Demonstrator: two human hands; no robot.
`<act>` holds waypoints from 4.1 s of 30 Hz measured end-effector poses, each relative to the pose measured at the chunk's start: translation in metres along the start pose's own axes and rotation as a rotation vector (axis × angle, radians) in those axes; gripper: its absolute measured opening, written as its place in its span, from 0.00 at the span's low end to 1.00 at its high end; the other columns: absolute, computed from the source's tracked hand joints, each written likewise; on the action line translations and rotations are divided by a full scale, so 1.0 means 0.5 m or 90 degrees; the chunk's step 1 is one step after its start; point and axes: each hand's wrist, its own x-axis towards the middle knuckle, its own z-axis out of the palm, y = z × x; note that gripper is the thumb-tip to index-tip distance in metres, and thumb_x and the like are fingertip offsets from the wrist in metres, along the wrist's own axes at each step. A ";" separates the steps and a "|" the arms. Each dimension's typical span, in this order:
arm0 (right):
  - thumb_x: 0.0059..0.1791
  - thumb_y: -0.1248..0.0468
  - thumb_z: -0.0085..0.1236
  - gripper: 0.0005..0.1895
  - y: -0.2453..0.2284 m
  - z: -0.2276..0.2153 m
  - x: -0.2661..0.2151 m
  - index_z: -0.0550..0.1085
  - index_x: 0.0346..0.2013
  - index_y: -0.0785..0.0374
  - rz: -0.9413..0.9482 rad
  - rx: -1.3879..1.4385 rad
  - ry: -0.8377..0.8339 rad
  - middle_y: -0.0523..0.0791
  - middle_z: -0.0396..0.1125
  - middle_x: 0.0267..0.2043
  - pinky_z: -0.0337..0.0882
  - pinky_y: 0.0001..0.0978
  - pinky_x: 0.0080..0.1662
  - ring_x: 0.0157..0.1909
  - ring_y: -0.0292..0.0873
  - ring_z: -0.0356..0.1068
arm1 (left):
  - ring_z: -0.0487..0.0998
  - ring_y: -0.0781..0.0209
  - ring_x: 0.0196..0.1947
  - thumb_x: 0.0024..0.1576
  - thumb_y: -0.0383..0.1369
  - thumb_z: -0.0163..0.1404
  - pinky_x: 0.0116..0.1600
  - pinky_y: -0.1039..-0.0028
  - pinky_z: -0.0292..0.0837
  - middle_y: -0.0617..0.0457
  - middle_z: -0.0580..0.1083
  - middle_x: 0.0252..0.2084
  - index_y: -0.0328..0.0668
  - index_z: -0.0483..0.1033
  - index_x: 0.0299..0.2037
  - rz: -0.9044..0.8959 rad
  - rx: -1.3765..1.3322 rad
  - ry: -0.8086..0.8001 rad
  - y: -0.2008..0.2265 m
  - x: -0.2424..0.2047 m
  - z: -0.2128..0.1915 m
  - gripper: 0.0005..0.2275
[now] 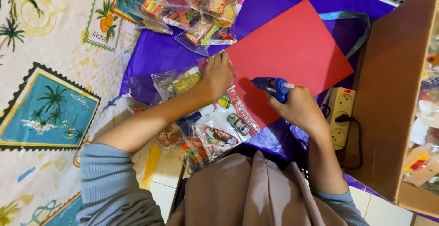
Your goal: The person organizes small toys into plastic bags and uses a glue gun to seal or attach items to a red card.
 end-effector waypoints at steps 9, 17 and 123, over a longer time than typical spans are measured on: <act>0.44 0.56 0.64 0.18 0.056 0.027 0.016 0.75 0.22 0.71 -0.028 0.066 0.039 0.56 0.68 0.18 0.68 0.46 0.31 0.26 0.59 0.72 | 0.69 0.46 0.54 0.53 0.48 0.57 0.52 0.60 0.59 0.42 0.64 0.55 0.27 0.67 0.60 0.003 -0.109 -0.065 -0.028 -0.019 -0.051 0.33; 0.45 0.57 0.65 0.15 0.080 0.054 0.036 0.75 0.23 0.67 -0.053 0.109 0.061 0.51 0.68 0.17 0.68 0.42 0.30 0.24 0.53 0.71 | 0.69 0.41 0.58 0.49 0.47 0.64 0.53 0.59 0.60 0.39 0.66 0.56 0.29 0.69 0.58 0.011 -0.089 0.039 -0.012 -0.039 -0.049 0.33; 0.43 0.57 0.65 0.15 0.038 0.093 0.063 0.75 0.26 0.68 -0.022 0.050 0.047 0.57 0.70 0.22 0.71 0.48 0.34 0.30 0.62 0.74 | 0.82 0.44 0.48 0.63 0.39 0.44 0.55 0.53 0.63 0.47 0.80 0.47 0.51 0.81 0.47 0.038 -0.331 -0.054 -0.097 -0.020 -0.107 0.12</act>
